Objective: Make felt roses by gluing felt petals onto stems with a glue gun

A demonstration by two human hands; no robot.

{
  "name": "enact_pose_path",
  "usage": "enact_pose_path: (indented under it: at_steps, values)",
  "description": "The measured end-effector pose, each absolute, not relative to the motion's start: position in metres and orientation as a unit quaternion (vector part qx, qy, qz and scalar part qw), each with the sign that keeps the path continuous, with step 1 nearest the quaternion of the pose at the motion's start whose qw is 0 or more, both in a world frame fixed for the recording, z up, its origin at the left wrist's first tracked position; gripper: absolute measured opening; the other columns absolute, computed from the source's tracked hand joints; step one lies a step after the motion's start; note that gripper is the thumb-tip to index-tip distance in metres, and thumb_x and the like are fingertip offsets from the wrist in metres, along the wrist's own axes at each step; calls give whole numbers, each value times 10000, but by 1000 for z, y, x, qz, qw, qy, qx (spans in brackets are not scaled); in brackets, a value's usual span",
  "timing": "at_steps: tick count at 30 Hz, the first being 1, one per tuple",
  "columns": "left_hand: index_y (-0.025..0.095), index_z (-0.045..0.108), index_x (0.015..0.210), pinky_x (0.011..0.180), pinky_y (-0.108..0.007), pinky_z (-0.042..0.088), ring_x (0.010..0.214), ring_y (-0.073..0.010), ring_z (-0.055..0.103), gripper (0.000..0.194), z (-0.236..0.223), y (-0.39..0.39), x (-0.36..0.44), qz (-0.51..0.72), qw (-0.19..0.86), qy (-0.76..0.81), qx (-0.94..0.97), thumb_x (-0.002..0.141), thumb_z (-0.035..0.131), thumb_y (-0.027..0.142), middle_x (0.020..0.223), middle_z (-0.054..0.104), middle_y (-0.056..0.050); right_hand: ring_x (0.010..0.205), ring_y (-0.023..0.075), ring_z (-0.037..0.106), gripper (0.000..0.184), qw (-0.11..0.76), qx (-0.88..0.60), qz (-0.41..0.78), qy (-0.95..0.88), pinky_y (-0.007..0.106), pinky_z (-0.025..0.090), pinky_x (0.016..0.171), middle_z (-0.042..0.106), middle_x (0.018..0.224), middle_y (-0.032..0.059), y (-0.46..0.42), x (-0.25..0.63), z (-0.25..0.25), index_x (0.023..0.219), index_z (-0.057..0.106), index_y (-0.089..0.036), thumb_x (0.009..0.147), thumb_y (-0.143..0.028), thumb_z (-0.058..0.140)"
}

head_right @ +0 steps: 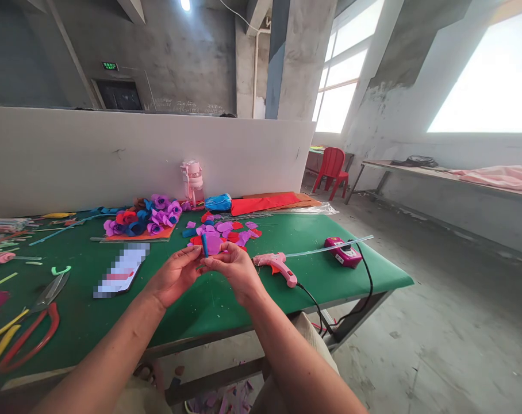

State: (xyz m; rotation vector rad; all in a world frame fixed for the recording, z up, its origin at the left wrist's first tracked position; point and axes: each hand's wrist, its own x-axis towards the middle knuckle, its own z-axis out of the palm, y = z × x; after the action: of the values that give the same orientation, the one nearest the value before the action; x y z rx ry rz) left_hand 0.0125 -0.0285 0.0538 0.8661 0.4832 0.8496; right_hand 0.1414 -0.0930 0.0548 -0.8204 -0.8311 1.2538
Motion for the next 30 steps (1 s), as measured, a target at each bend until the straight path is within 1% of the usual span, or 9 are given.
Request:
enact_pose_path:
  at_steps: [5, 12, 16, 19, 24, 27, 30]
  values:
    - [138, 689, 688, 625, -251, 446, 672, -127, 584, 76, 54, -28, 13, 393, 786, 212, 426, 676, 726, 203, 709, 663, -30, 654, 181, 680, 451, 651, -372, 546, -374, 351, 476, 790, 697, 647, -10, -93, 142, 54, 778, 473, -203, 528, -324, 828]
    - [135, 707, 713, 653, -258, 443, 672, -127, 593, 91, 53, -27, 12, 399, 772, 230, 438, 647, 739, 188, 750, 695, -49, 616, 153, 658, 426, 651, -376, 547, -368, 311, 480, 733, 689, 642, -15, -92, 142, 53, 777, 496, -198, 529, -316, 823]
    - [140, 716, 727, 674, -257, 442, 717, -134, 598, 112, 52, -27, 12, 405, 763, 230, 448, 632, 755, 184, 763, 701, -51, 615, 133, 643, 399, 653, -374, 549, -363, 291, 466, 738, 689, 647, -13, -93, 142, 55, 775, 519, -188, 536, -295, 821]
    - [143, 716, 717, 669, -257, 441, 700, -128, 593, 107, 51, -26, 12, 409, 759, 223, 455, 628, 761, 181, 750, 698, -45, 617, 123, 636, 375, 652, -371, 550, -366, 283, 461, 745, 697, 668, -5, -94, 142, 56, 767, 528, -184, 549, -291, 814]
    - [138, 708, 690, 656, -267, 452, 688, -136, 595, 101, 52, -25, 11, 405, 771, 224, 437, 661, 737, 230, 747, 696, -57, 628, 141, 647, 424, 656, -366, 557, -354, 301, 460, 752, 699, 653, -6, -94, 142, 56, 775, 492, -198, 529, -291, 825]
    - [132, 708, 691, 656, -267, 458, 672, -135, 593, 96, 54, -25, 9, 396, 771, 229, 443, 656, 738, 216, 740, 697, -63, 623, 142, 644, 440, 656, -367, 557, -353, 307, 459, 753, 701, 653, -8, -94, 142, 55, 780, 480, -202, 525, -292, 828]
    - [133, 715, 713, 669, -259, 459, 657, -125, 592, 92, 54, -24, 7, 390, 770, 221, 455, 649, 744, 193, 682, 684, -42, 618, 140, 643, 457, 651, -365, 565, -351, 300, 458, 743, 700, 648, -8, -94, 143, 54, 779, 477, -202, 510, -294, 835]
